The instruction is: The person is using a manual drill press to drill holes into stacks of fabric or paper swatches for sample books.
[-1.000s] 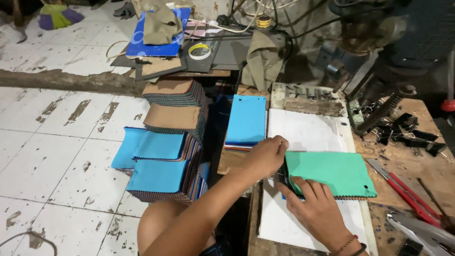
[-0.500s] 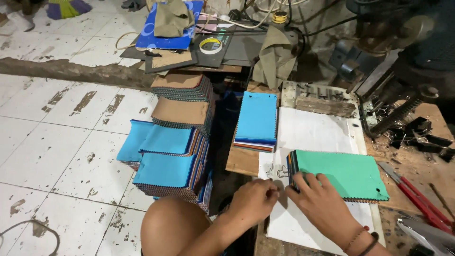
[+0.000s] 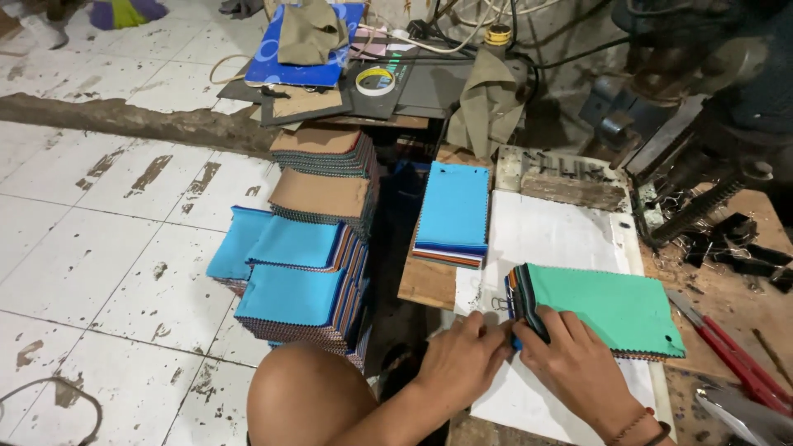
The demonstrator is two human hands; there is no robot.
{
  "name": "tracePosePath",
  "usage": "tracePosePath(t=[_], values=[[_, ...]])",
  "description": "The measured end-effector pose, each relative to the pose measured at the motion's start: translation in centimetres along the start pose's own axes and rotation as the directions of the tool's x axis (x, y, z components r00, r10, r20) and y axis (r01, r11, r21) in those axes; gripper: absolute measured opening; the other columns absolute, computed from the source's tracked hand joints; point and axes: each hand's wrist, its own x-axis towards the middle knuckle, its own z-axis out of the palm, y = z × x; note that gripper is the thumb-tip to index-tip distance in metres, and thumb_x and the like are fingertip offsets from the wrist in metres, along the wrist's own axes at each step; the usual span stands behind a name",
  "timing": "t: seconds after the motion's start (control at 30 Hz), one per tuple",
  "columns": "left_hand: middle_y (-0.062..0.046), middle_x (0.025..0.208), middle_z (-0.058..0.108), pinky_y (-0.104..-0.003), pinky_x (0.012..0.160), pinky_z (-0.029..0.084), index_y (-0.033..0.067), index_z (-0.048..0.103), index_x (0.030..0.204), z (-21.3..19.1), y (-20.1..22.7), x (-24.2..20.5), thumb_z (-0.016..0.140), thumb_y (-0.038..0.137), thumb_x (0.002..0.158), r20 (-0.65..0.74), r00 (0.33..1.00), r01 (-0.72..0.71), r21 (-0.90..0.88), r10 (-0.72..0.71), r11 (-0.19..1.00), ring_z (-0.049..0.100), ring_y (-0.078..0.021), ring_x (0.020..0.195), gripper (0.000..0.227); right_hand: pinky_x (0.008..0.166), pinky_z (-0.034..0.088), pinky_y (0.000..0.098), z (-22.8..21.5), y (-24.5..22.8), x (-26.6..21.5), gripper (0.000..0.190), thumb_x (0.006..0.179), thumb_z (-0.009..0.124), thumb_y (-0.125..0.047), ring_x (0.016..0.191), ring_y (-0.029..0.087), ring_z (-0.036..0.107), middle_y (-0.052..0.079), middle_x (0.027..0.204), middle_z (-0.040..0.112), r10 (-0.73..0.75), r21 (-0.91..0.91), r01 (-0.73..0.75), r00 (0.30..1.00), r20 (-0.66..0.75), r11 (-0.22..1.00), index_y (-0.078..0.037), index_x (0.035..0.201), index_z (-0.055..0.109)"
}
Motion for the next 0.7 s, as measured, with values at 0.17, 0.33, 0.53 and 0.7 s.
tracePosePath(t=[0.17, 0.33, 0.53, 0.7], values=[[-0.016, 0.097, 0.054, -0.049, 0.057, 0.051, 0.0073, 0.068, 0.111, -0.2, 0.0, -0.5, 0.061, 0.031, 0.105, -0.06, 0.997, -0.041, 0.135, 0.049, 0.99, 0.061, -0.0372, 0.079, 0.025, 0.079, 0.056, 0.0389, 0.2, 0.2, -0.3, 0.033, 0.09, 0.067, -0.035, 0.093, 0.026, 0.06, 0.009, 0.118, 0.059, -0.002, 0.027, 0.002, 1.0, 0.02, 1.0, -0.023, 0.121, 0.061], [-0.017, 0.106, 0.058, -0.051, 0.068, 0.048, 0.017, 0.071, 0.124, 0.9, -0.2, -0.3, 0.049, 0.04, 0.108, -0.007, 0.999, -0.037, 0.189, 0.039, 0.981, 0.061, -0.0383, 0.088, 0.036, 0.076, 0.056, 0.0387, 0.2, 0.0, -0.6, 0.032, 0.091, 0.067, -0.032, 0.09, 0.025, 0.06, 0.009, 0.116, 0.06, 0.009, 0.036, -0.008, 1.0, -0.018, 0.999, -0.022, 0.121, 0.063], [-0.017, 0.105, 0.056, -0.052, 0.07, 0.044, 0.0207, 0.066, 0.134, 0.8, -0.1, -0.3, 0.043, 0.045, 0.109, -0.014, 1.0, 0.016, 0.156, -0.014, 0.988, 0.058, -0.0378, 0.087, 0.042, 0.074, 0.057, 0.0388, 0.3, -0.1, -1.2, 0.034, 0.089, 0.07, -0.029, 0.087, 0.025, 0.06, 0.01, 0.115, 0.061, 0.016, 0.074, -0.013, 0.999, -0.037, 0.997, -0.022, 0.122, 0.064], [-0.018, 0.105, 0.055, -0.052, 0.073, 0.041, 0.0196, 0.065, 0.137, 0.5, 0.2, 0.0, 0.042, 0.046, 0.108, 0.04, 0.998, 0.039, 0.128, -0.044, 0.991, 0.056, -0.0385, 0.089, 0.045, 0.072, 0.055, 0.0381, 0.2, -0.1, -1.4, 0.034, 0.089, 0.07, -0.026, 0.085, 0.025, 0.059, 0.011, 0.115, 0.061, 0.014, 0.089, -0.007, 0.997, -0.075, 0.996, -0.021, 0.122, 0.064]])
